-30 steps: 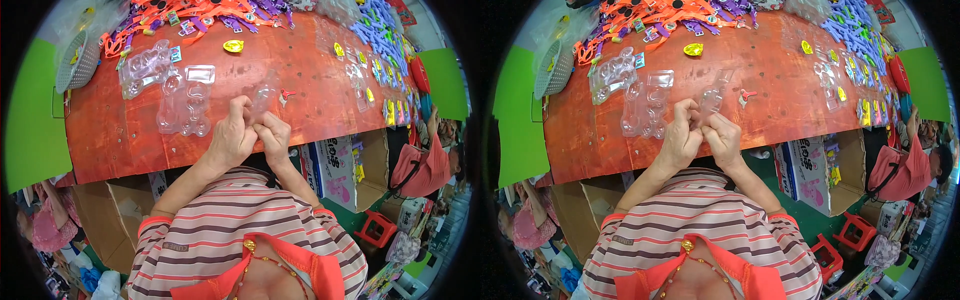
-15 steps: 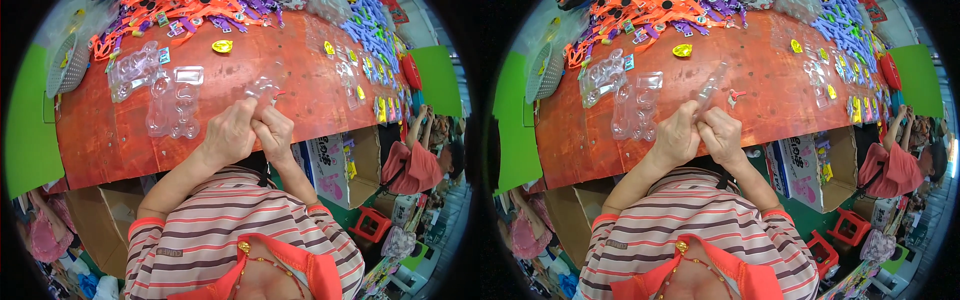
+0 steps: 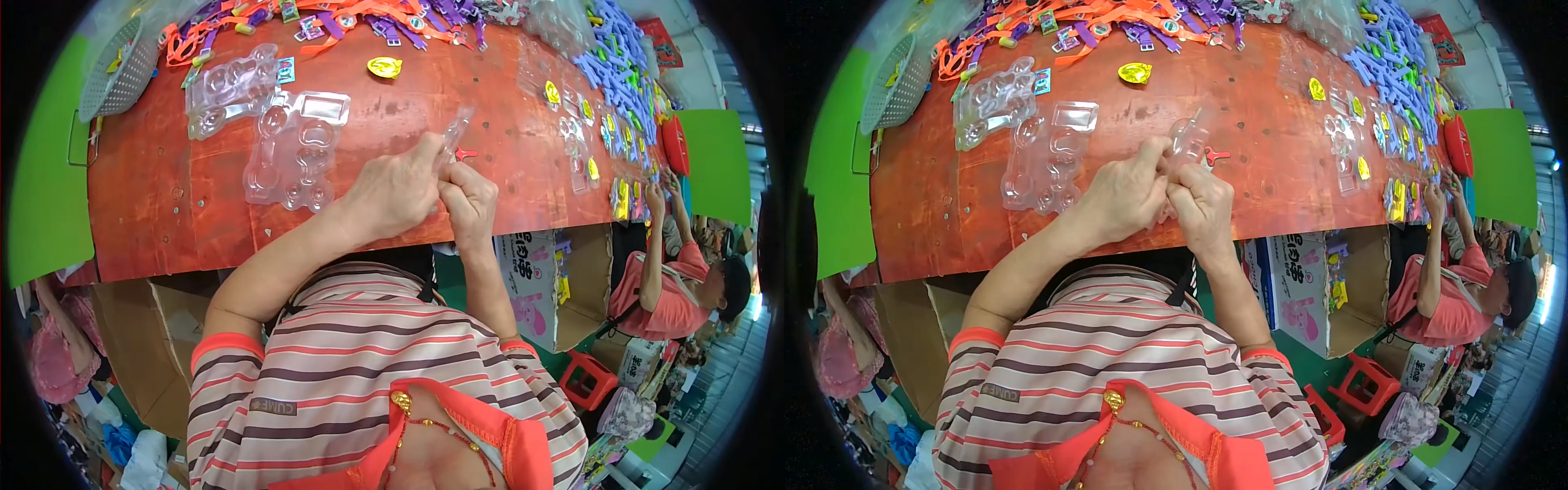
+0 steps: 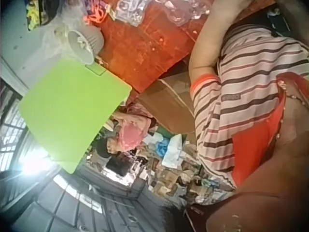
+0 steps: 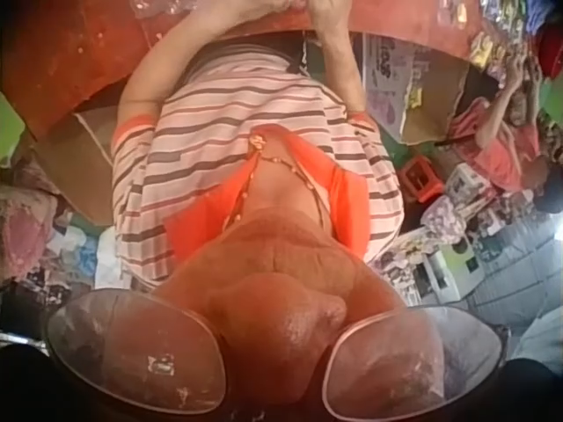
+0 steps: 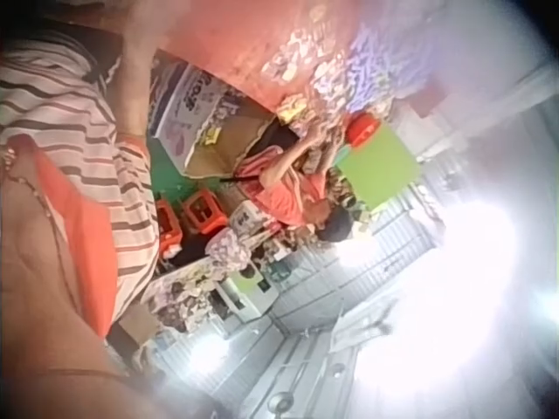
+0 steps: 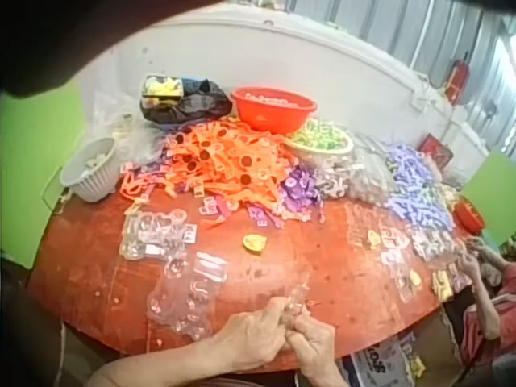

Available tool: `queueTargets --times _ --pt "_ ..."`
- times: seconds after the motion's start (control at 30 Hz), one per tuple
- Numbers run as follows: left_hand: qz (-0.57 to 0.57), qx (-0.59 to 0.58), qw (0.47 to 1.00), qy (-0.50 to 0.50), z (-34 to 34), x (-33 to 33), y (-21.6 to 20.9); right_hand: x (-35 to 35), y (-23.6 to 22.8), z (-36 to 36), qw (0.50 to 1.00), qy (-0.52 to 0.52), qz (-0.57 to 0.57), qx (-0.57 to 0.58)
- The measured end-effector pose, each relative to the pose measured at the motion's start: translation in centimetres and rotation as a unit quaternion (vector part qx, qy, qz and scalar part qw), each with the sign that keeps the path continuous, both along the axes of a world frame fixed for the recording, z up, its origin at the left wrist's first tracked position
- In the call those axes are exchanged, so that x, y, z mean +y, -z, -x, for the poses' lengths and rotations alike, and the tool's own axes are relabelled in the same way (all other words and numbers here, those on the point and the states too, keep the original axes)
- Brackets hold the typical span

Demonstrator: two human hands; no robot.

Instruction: Separating individual clear plastic blister packs from a nested stack on a factory workbench.

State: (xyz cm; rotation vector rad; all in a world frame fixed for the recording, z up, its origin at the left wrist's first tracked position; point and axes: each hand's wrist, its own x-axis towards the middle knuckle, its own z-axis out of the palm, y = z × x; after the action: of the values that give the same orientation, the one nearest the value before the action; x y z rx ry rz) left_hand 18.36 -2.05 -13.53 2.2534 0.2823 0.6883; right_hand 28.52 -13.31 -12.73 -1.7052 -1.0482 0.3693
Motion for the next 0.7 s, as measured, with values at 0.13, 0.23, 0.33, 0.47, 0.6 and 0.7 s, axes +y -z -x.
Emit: queueTargets --times 0.13,0.23,0.33,0.47,0.6,0.7 --pt "0.104 0.046 0.992 0.061 0.4 1.3 -0.1 0.7 0.1 -0.8 0.996 -0.055 0.049 -0.048" --pt "0.088 0.077 0.992 0.053 0.2 1.8 -0.4 1.1 0.7 -0.3 0.998 -0.034 0.017 -0.057" --pt "0.094 0.084 0.99 0.056 -0.1 1.7 0.1 0.8 0.0 0.7 1.0 -0.015 0.007 -0.024" --pt "0.128 0.032 0.988 0.085 0.2 1.0 1.0 -0.1 0.6 -0.2 1.0 -0.021 0.023 0.005" --pt "0.162 0.109 0.975 0.105 0.6 1.2 1.3 0.4 0.5 -0.2 0.997 -0.046 0.053 0.026" --pt "0.118 0.177 0.977 0.008 0.2 1.9 1.9 -0.2 0.3 0.2 0.997 -0.046 0.059 -0.013"
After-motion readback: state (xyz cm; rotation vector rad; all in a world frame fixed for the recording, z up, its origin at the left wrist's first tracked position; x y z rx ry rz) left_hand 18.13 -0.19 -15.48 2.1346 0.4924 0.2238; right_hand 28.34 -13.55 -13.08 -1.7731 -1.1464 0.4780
